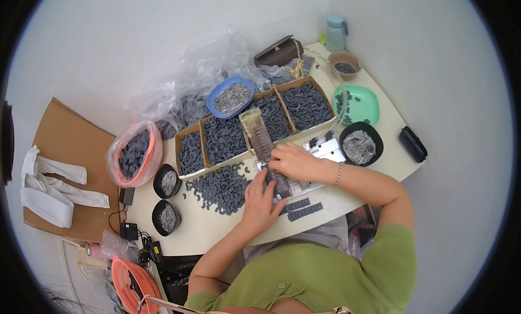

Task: The person picks up grey plastic pieces and small metal clips from containers on a workstation and attaches them to a metal assembly fixture using a press-like tool.

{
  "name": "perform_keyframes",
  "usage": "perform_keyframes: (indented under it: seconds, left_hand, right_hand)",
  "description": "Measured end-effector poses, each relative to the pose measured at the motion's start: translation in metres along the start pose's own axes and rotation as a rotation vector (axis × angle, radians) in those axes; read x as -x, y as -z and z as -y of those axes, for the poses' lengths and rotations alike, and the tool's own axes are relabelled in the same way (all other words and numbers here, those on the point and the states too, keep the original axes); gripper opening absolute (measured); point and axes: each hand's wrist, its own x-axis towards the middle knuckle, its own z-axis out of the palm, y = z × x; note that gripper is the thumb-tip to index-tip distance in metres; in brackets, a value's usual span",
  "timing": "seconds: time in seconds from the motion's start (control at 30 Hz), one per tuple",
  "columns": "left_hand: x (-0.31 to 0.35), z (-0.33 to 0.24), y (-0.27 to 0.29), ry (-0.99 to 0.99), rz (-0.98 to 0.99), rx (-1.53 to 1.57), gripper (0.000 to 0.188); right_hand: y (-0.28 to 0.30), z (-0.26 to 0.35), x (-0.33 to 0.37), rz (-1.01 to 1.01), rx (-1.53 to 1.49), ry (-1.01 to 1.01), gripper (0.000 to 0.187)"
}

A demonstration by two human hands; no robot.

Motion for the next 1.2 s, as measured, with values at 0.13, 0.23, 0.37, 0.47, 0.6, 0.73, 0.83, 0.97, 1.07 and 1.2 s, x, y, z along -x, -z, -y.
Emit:
perform_keyframes:
  seconds: [0.13,0.23,0.37,0.47,0.6,0.73,0.83,0.97,1.07,1.2]
  left_hand:
    - [0.001,0.004,-0.005,0.025,0.004,0.088,0.06]
    - [0.002,0.003,-0.003,0.025,0.035,0.105,0.062]
    - [0.003,0.004,-0.004,0.024,0.03,0.084,0.064]
    - [0.002,0.006,-0.005,0.022,0.017,0.061,0.065]
    - [0.002,0.008,-0.001,0.022,-0.028,0.074,0.064]
    - [0.002,0.013,0.003,0.06,-0.065,0.137,0.06]
    - [0.004,0.016,0.002,0.077,-0.067,0.129,0.058]
    - [0.005,0.016,0.003,0.087,-0.058,0.12,0.054]
    - [0.004,0.014,0.001,0.057,-0.045,0.058,0.051]
    - [0.003,0.014,-0.001,0.028,-0.042,-0.044,0.048]
  right_hand:
    - [0.006,0.003,-0.006,0.068,0.057,-0.005,0.009]
    - [0.004,0.008,-0.004,0.079,0.092,-0.042,0.011]
    - [0.006,0.016,-0.001,0.103,0.071,-0.088,0.01]
    - [0.006,0.014,0.002,0.098,0.06,-0.096,0.011]
    - [0.014,0.018,-0.001,0.132,0.038,-0.104,0.014]
    - [0.008,0.014,-0.003,0.139,0.073,-0.1,0.016]
    - [0.009,0.015,-0.006,0.173,0.095,-0.105,0.017]
    - [0.014,0.02,-0.009,0.2,0.075,-0.121,0.016]
    - [0.01,0.018,-0.009,0.193,0.083,-0.133,0.014]
    - [0.013,0.019,-0.009,0.193,0.075,-0.135,0.012]
